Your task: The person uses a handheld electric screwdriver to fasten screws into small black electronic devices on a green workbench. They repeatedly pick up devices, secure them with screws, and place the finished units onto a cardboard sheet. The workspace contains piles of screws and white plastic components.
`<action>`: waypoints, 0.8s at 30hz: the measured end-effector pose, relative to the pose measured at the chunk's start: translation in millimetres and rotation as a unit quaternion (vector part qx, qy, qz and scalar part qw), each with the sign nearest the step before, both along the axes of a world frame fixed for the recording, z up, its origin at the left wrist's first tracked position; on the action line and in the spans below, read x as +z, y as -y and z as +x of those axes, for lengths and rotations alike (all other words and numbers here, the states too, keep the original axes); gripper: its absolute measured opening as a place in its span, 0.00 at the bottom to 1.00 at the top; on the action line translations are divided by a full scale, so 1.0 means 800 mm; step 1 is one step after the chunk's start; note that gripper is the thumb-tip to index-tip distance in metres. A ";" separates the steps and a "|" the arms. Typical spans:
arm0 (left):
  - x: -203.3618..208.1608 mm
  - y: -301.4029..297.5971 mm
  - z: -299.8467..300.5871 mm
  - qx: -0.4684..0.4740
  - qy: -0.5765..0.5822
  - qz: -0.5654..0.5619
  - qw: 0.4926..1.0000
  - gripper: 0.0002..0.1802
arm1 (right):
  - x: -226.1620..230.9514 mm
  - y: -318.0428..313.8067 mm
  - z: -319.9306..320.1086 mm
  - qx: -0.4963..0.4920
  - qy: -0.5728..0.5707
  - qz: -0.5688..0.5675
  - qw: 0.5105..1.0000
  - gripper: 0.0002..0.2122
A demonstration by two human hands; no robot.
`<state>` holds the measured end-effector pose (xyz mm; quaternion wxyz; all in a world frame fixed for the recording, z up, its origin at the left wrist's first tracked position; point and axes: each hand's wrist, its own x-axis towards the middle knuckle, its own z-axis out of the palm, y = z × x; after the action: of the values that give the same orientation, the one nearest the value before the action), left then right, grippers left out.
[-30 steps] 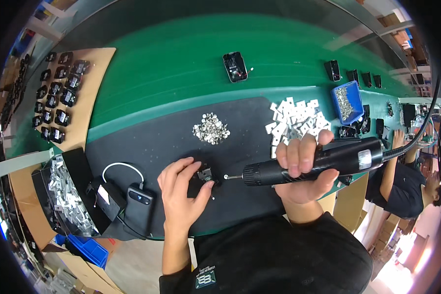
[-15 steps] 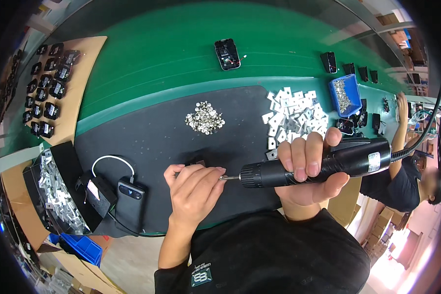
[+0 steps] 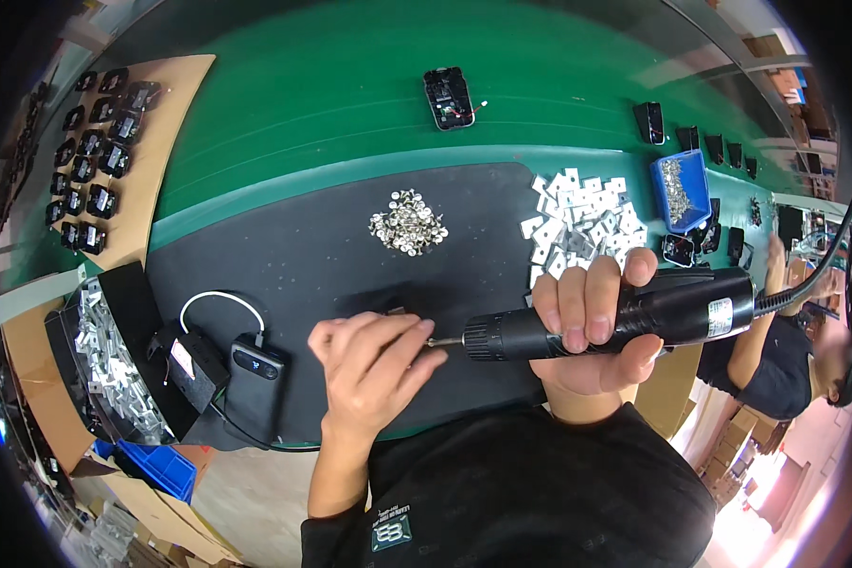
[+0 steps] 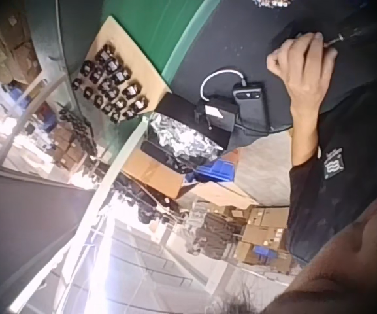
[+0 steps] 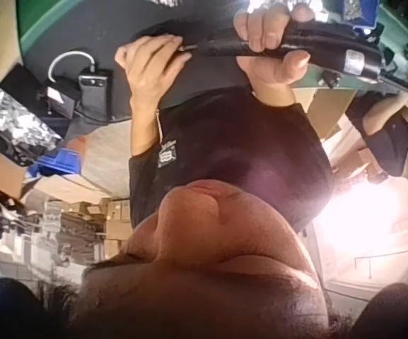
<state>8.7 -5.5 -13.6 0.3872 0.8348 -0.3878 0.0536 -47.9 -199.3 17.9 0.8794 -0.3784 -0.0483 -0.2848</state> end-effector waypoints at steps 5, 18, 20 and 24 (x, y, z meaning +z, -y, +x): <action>-0.002 -0.032 0.013 -0.002 -0.077 0.100 0.992 0.56 | 0.002 -0.010 0.006 -0.027 -0.052 0.015 0.998 0.21; -0.027 -0.010 0.016 0.016 -0.096 0.099 0.990 0.42 | -0.018 -0.025 0.022 0.039 -0.028 -0.098 0.994 0.19; -0.025 -0.008 0.017 0.018 -0.095 0.101 0.990 0.42 | -0.018 -0.026 0.023 0.033 -0.022 -0.101 0.994 0.19; -0.023 -0.004 0.018 0.024 -0.094 0.100 0.990 0.41 | -0.018 -0.027 0.025 0.031 -0.027 -0.097 0.994 0.19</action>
<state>23.4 -2.3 -32.0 0.3348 0.8799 -0.3327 -0.0546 -28.0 -177.5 3.5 0.8478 -0.4680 -0.0643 -0.2409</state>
